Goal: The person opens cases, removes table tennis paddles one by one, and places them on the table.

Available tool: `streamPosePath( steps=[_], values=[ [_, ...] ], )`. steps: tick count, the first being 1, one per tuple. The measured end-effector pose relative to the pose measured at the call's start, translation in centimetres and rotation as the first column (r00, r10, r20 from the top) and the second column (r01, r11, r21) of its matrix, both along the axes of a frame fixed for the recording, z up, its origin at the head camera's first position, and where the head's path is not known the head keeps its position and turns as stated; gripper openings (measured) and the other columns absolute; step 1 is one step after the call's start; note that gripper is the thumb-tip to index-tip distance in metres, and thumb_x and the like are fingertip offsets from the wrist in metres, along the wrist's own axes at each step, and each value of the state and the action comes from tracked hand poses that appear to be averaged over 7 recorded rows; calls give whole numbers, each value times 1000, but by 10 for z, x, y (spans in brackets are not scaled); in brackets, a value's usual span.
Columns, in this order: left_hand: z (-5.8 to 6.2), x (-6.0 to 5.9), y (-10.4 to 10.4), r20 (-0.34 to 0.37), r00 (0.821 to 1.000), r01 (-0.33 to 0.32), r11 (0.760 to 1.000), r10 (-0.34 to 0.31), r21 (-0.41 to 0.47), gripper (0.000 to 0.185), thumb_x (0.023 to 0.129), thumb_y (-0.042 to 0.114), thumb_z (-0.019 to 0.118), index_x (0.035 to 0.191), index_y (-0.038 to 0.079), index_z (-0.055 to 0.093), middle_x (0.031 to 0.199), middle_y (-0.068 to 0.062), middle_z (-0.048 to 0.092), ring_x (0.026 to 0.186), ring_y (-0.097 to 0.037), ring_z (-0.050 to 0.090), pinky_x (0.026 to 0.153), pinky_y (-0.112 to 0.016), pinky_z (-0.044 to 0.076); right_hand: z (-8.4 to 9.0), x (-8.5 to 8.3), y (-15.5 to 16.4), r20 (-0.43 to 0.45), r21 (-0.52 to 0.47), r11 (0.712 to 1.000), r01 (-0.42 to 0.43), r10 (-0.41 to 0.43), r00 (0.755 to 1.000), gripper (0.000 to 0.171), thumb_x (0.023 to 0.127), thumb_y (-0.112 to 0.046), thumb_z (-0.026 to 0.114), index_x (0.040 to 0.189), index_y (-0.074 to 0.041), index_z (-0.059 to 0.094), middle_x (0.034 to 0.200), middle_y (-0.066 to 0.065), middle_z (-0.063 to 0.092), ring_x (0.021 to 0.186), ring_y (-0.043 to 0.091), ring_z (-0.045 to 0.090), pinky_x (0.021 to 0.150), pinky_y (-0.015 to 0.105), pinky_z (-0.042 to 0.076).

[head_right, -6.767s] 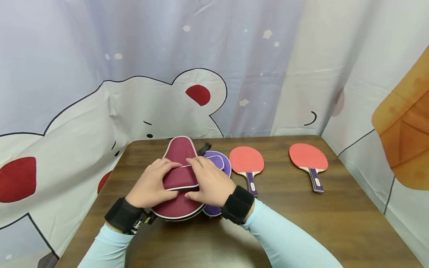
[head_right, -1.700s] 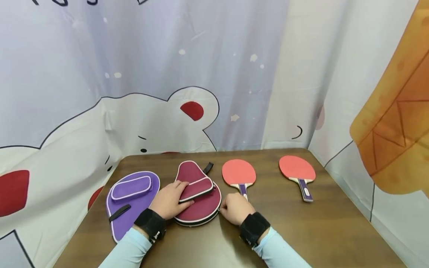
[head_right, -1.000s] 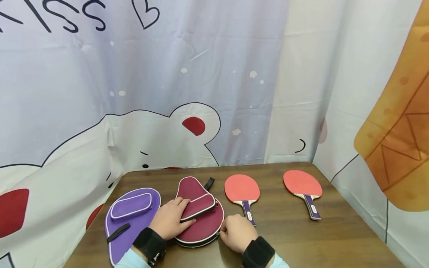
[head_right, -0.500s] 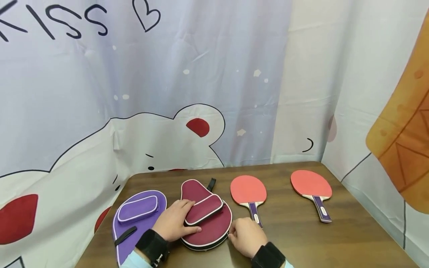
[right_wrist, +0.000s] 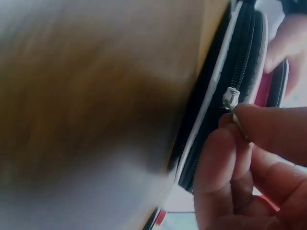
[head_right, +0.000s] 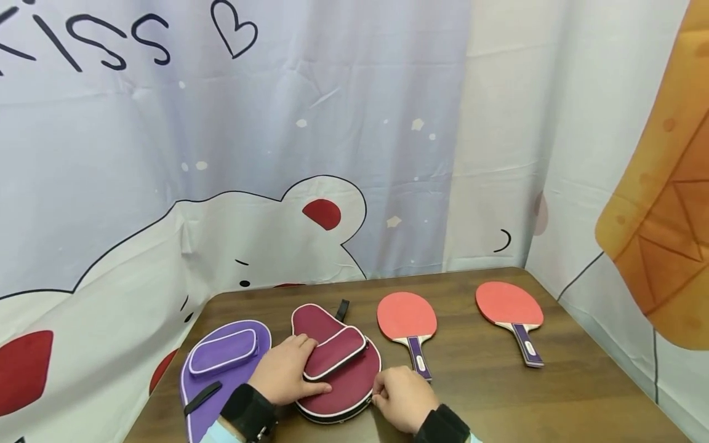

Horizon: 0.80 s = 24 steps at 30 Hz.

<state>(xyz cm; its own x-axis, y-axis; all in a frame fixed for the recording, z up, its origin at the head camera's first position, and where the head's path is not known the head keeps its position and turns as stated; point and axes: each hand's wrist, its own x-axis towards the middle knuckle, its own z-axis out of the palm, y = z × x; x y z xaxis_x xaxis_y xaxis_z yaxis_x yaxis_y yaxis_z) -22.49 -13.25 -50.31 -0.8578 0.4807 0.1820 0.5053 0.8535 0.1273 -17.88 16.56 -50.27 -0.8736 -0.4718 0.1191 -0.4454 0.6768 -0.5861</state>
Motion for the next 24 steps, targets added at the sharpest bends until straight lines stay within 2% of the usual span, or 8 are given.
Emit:
streamPosePath(
  steps=[2, 4, 7, 9, 12, 16, 20, 24],
  values=[
    [2, -3, -4, 32, 999, 34, 999, -35, 23, 84, 73, 79, 88, 126, 15, 72, 117, 2, 65, 106, -18, 62, 88, -43, 58, 1, -3, 4, -29, 44, 998, 46, -44, 999, 28, 92, -11, 85, 76, -27, 68, 74, -20, 54, 67, -3, 49, 62, 27, 45],
    [3, -6, -8, 55, 996, 70, 996, -73, 59, 82, 73, 76, 90, 128, 17, 72, 128, 1, 66, 117, -20, 62, 95, -48, 56, 3, -7, 7, -56, 89, 991, 105, -100, 993, 30, 91, -10, 84, 75, -27, 65, 76, -18, 53, 69, 0, 48, 63, 29, 44],
    [3, -7, -13, 72, 990, 111, 988, -119, 108, 79, 75, 69, 93, 133, 18, 74, 150, -4, 62, 140, -28, 57, 107, -57, 52, 4, -10, 10, -83, 134, 975, 177, -167, 983, 32, 90, -8, 83, 73, -27, 62, 76, -16, 53, 69, 3, 48, 63, 32, 44],
    [1, -6, -15, 89, 988, 115, 986, -126, 123, 78, 77, 65, 93, 137, 19, 74, 157, -8, 59, 149, -34, 52, 111, -62, 49, 5, -10, 11, -91, 141, 972, 190, -179, 980, 32, 89, -8, 83, 72, -27, 63, 75, -16, 54, 68, 3, 49, 63, 32, 45],
    [-4, -3, -14, 109, 988, 93, 989, -106, 115, 78, 81, 64, 91, 145, 23, 72, 157, -11, 60, 150, -37, 52, 110, -64, 50, 4, -8, 11, -90, 130, 978, 162, -151, 984, 31, 89, -8, 83, 71, -26, 64, 73, -17, 54, 65, 1, 48, 60, 31, 45],
    [-10, -1, -10, 92, 993, 69, 993, -77, 95, 77, 82, 64, 89, 148, 29, 71, 153, -10, 64, 146, -36, 56, 107, -63, 52, 3, -3, 11, -87, 111, 986, 123, -113, 990, 31, 89, -6, 82, 72, -25, 64, 72, -18, 54, 64, 0, 47, 60, 30, 45],
    [-14, -3, -9, 62, 996, 65, 994, -70, 86, 77, 81, 65, 90, 147, 29, 71, 151, -8, 65, 144, -34, 58, 105, -63, 53, 0, -2, 10, -78, 83, 993, 89, -83, 994, 30, 88, -6, 83, 72, -25, 65, 71, -19, 53, 64, -1, 47, 60, 29, 45],
    [-16, -8, -9, 39, 996, 73, 995, -76, 75, 78, 80, 65, 90, 146, 27, 72, 150, -8, 66, 143, -35, 58, 104, -62, 53, -3, -3, 11, -32, 28, 999, 36, -35, 999, 29, 89, -7, 83, 73, -25, 67, 70, -21, 54, 64, -3, 49, 60, 28, 46]
  ],
)
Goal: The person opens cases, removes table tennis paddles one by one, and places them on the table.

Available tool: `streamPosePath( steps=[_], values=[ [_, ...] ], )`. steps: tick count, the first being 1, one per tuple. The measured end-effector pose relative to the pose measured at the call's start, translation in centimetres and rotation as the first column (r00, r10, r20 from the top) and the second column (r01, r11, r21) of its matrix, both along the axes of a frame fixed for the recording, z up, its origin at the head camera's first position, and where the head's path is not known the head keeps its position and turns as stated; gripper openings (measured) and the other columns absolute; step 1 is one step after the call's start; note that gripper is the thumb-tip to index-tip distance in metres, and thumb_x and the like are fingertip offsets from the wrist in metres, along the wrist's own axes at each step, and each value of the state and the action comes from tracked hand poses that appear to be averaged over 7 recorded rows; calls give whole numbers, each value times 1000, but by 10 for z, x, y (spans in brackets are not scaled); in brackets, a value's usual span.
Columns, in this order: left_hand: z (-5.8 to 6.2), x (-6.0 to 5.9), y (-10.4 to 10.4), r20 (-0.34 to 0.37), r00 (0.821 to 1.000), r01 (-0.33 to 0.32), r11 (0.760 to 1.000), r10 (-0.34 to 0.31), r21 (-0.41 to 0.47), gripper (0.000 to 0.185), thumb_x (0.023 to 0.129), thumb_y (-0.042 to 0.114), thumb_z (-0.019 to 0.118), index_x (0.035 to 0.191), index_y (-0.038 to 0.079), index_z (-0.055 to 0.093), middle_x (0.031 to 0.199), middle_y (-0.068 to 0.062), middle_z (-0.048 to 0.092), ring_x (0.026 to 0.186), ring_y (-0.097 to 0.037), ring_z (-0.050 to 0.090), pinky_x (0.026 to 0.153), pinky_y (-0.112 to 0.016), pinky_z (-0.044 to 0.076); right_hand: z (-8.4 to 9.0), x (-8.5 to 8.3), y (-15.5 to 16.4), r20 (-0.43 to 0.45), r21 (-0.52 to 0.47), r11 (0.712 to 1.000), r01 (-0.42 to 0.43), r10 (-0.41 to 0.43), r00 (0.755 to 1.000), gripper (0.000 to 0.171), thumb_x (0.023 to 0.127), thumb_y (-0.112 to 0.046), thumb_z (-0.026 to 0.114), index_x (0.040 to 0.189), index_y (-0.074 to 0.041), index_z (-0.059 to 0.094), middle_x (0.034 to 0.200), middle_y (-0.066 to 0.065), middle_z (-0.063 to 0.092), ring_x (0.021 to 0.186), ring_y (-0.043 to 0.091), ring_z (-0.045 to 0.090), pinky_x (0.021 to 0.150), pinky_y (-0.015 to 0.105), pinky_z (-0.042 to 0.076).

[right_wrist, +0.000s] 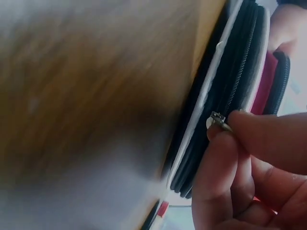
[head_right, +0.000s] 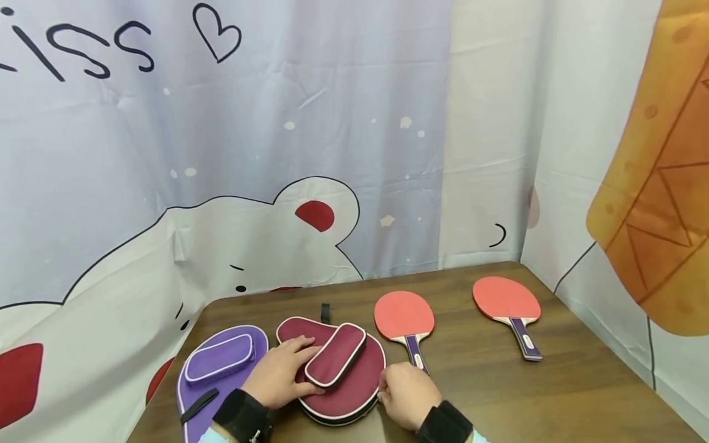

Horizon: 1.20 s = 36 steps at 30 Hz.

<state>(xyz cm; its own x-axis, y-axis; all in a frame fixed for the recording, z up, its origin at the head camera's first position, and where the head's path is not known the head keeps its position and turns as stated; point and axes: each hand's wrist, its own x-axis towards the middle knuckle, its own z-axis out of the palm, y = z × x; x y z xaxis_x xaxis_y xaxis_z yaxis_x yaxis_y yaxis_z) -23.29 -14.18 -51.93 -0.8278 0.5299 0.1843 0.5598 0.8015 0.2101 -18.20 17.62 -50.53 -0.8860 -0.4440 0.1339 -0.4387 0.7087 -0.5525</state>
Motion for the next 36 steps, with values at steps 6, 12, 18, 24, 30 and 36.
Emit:
streamPosePath(
  steps=[6, 12, 18, 24, 30, 36],
  values=[
    [3, 3, 1, -26, 1000, -14, 999, 13, -30, 78, 79, 70, 89, 144, 29, 74, 142, -6, 68, 132, -33, 62, 99, -61, 54, 0, -1, 2, 24, -24, 1000, 6, -5, 1000, 27, 90, -7, 84, 75, -25, 71, 71, -20, 57, 65, -3, 51, 61, 27, 47],
    [12, 9, -1, 22, 999, -28, 996, 30, -83, 86, 73, 87, 82, 140, 34, 76, 120, 3, 62, 113, -24, 55, 92, -54, 52, 3, -6, 3, -97, 120, 975, 187, -176, 980, 31, 89, -10, 84, 73, -27, 63, 76, -16, 53, 69, 3, 48, 63, 33, 45],
    [15, 10, -5, 117, 993, 5, 998, 2, -55, 103, 67, 90, 84, 150, 31, 69, 144, -5, 58, 135, -32, 52, 109, -62, 49, 2, -6, 5, -65, 129, 968, 216, -209, 976, 31, 88, -12, 86, 72, -28, 65, 70, -16, 52, 64, 3, 48, 61, 32, 45],
    [19, 8, -3, 162, 987, -12, 999, 20, -48, 104, 67, 84, 89, 152, 29, 67, 159, -12, 54, 147, -41, 49, 115, -71, 41, 2, -5, 9, 23, 24, 996, 88, -89, 996, 30, 87, -11, 86, 72, -27, 66, 64, -20, 54, 59, -1, 48, 57, 28, 44],
    [19, 10, -4, 170, 985, -18, 1000, 22, -25, 102, 68, 81, 90, 152, 29, 68, 160, -13, 54, 147, -43, 50, 115, -74, 39, 3, -1, 9, 117, -90, 996, -28, 38, 992, 26, 86, -7, 85, 74, -24, 70, 63, -21, 58, 58, -3, 52, 57, 25, 45],
    [14, 11, 1, 144, 988, -50, 997, 57, -56, 95, 75, 82, 84, 151, 28, 68, 156, -11, 58, 142, -41, 55, 113, -72, 42, 2, -5, 13, 145, -100, 995, -29, 43, 988, 26, 88, -7, 85, 74, -24, 71, 65, -19, 59, 60, -2, 52, 58, 25, 46]
  ],
)
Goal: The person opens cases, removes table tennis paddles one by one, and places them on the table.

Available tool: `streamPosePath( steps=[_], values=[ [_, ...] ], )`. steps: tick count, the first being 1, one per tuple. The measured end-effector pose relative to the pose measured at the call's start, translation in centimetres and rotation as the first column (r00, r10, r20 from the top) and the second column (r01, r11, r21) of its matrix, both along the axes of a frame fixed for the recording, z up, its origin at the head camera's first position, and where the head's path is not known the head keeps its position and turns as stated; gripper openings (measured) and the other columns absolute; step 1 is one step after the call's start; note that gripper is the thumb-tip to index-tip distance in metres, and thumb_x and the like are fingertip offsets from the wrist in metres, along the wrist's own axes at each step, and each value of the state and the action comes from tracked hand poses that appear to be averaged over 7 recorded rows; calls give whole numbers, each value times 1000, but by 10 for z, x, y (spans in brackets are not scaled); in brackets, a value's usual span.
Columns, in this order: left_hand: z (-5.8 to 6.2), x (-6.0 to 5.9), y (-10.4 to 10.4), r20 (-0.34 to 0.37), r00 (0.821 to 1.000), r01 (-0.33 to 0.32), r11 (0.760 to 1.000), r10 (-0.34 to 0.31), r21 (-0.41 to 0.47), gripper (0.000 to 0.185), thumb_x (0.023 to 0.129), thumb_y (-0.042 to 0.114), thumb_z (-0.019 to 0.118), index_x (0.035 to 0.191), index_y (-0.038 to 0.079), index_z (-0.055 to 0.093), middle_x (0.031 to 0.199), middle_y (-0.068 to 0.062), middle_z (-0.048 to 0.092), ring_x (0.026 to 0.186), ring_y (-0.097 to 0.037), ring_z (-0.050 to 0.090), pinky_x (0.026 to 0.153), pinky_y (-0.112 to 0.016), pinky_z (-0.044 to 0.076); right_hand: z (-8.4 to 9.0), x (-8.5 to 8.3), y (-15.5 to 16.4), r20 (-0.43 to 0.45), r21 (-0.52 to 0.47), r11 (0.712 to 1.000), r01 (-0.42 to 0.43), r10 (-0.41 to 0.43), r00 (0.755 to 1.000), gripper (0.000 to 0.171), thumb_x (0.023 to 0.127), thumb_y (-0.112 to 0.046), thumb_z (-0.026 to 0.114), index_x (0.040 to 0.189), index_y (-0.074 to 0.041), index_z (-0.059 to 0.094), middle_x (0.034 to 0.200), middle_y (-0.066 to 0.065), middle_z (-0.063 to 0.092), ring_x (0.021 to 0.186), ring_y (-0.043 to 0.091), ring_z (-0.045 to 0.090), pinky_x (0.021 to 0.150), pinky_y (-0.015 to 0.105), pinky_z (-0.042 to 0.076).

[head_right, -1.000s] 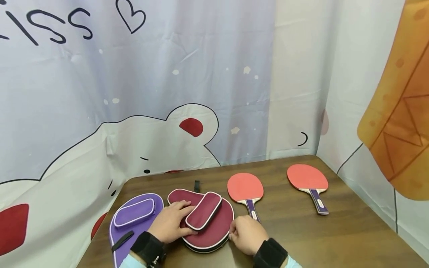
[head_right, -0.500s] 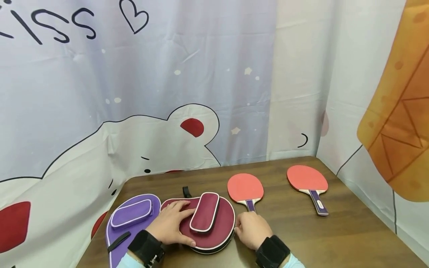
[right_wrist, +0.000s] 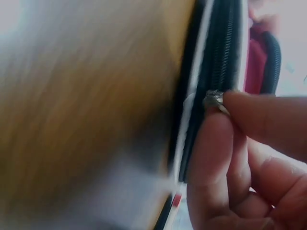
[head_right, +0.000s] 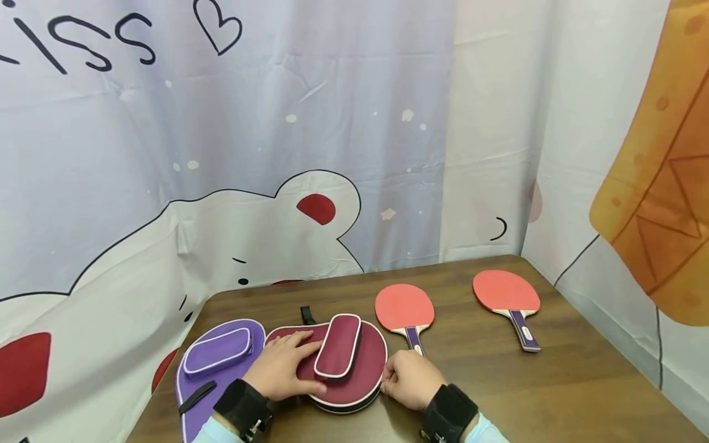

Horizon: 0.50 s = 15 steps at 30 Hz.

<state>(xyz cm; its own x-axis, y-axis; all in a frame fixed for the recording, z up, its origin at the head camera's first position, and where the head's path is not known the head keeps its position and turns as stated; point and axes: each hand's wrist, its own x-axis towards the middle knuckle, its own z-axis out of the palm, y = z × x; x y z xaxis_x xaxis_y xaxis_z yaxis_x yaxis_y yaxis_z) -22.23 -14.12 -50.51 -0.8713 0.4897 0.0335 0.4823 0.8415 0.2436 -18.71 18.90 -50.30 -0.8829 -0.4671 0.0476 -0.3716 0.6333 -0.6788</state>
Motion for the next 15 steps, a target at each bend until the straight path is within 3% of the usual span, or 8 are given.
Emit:
streamPosePath(
  steps=[4, 8, 11, 15],
  values=[
    [-2, 0, 4, -68, 998, -8, 998, 4, -55, 84, 82, 84, 76, 149, 32, 70, 145, -10, 64, 126, -38, 61, 103, -65, 50, 0, -4, 1, -81, 95, 982, 163, -155, 985, 29, 89, -9, 86, 74, -26, 68, 65, -18, 56, 59, 1, 51, 58, 28, 45],
    [-1, 3, 3, -84, 996, -4, 999, 0, -53, 83, 78, 87, 78, 145, 38, 73, 131, -4, 65, 113, -26, 58, 89, -52, 54, -1, -6, 0, -104, 160, 945, 287, -273, 956, 30, 89, -12, 87, 73, -28, 67, 66, -16, 56, 61, 5, 51, 59, 32, 45],
    [1, 4, 2, -61, 998, 4, 1000, -5, -26, 89, 74, 88, 80, 147, 38, 71, 131, -3, 63, 115, -24, 56, 89, -49, 55, -1, -6, 0, -89, 163, 940, 300, -289, 953, 29, 89, -13, 88, 73, -27, 67, 66, -15, 57, 61, 6, 52, 60, 33, 46],
    [3, 3, 2, -14, 1000, 14, 1000, -14, -18, 103, 69, 89, 82, 155, 35, 65, 147, -10, 59, 131, -32, 57, 102, -60, 51, 0, -7, 3, -76, 123, 962, 245, -237, 969, 27, 88, -12, 88, 74, -25, 68, 65, -16, 59, 59, 4, 53, 59, 30, 47]
  ],
)
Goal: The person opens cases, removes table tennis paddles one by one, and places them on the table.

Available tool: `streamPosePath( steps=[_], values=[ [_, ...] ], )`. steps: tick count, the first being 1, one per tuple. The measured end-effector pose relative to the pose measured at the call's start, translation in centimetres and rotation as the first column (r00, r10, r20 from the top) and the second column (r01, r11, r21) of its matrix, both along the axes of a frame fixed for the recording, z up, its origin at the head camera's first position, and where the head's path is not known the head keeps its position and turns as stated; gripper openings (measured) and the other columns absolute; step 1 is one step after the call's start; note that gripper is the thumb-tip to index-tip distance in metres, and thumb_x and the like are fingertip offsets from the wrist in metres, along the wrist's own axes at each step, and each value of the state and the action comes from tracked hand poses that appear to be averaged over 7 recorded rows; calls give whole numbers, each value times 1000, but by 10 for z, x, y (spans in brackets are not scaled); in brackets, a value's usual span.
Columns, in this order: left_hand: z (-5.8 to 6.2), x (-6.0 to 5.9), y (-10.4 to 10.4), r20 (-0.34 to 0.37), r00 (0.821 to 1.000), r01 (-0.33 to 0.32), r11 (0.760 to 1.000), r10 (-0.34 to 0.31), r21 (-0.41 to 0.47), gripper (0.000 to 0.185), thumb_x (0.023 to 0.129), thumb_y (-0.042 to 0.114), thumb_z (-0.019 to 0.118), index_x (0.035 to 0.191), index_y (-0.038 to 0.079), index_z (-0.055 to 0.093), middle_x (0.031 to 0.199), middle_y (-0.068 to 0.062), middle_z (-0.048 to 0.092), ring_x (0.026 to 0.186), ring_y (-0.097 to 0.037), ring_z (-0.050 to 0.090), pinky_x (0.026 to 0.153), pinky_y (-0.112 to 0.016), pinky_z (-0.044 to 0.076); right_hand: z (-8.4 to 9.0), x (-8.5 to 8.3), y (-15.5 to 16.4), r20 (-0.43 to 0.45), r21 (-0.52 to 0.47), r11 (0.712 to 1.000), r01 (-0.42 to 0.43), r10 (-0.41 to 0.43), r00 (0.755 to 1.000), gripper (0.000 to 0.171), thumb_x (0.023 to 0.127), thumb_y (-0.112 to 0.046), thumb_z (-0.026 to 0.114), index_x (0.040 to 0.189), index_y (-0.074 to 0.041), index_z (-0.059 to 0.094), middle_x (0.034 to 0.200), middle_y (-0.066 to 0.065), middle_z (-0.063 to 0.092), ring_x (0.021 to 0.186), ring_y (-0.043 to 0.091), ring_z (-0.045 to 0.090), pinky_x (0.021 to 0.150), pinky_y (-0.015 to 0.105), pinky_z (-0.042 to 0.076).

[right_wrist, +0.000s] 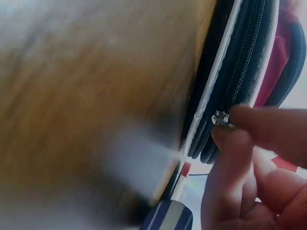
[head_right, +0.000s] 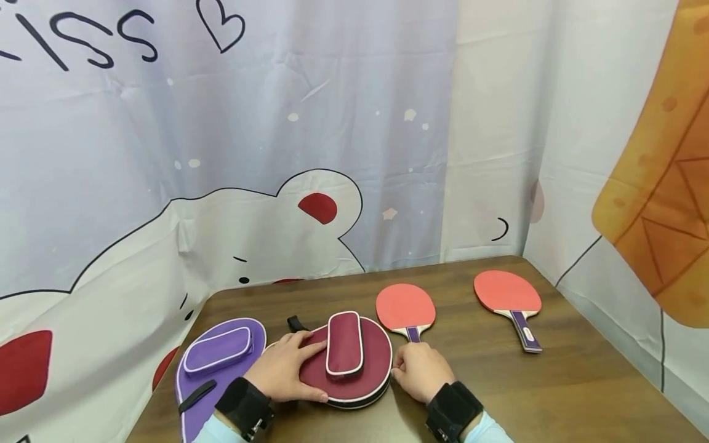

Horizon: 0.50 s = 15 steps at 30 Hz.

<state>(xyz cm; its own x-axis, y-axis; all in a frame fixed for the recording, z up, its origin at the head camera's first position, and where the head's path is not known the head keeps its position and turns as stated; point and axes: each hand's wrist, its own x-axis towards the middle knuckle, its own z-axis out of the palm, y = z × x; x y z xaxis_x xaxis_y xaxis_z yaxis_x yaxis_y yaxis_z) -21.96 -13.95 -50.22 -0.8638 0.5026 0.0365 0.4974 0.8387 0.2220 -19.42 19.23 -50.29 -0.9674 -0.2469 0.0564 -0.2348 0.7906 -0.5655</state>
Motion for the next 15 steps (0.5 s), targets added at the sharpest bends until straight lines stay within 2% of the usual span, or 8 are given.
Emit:
streamPosePath(
  steps=[4, 8, 15],
  values=[
    [0, -2, 2, 36, 999, -4, 1000, 4, -8, 111, 67, 90, 83, 160, 34, 58, 155, -14, 56, 141, -37, 55, 107, -68, 46, 1, -2, 4, -18, -49, 994, -95, 94, 995, 27, 84, -10, 88, 73, -24, 69, 63, -19, 60, 58, 0, 53, 57, 27, 47],
    [-1, -1, 3, 45, 999, -12, 1000, 12, -11, 112, 67, 90, 83, 161, 34, 57, 155, -15, 57, 140, -38, 57, 107, -69, 46, 2, 0, 5, 12, -96, 979, -181, 183, 983, 27, 83, -10, 87, 71, -25, 69, 61, -22, 60, 58, -1, 54, 57, 26, 46],
    [-3, 1, 7, 48, 997, -56, 998, 57, -22, 113, 69, 94, 77, 162, 33, 57, 158, -17, 56, 141, -40, 56, 108, -72, 45, 0, 1, 1, 63, -203, 932, -300, 318, 946, 25, 86, -5, 86, 73, -22, 73, 66, -20, 59, 61, -4, 53, 60, 22, 46]
  ],
)
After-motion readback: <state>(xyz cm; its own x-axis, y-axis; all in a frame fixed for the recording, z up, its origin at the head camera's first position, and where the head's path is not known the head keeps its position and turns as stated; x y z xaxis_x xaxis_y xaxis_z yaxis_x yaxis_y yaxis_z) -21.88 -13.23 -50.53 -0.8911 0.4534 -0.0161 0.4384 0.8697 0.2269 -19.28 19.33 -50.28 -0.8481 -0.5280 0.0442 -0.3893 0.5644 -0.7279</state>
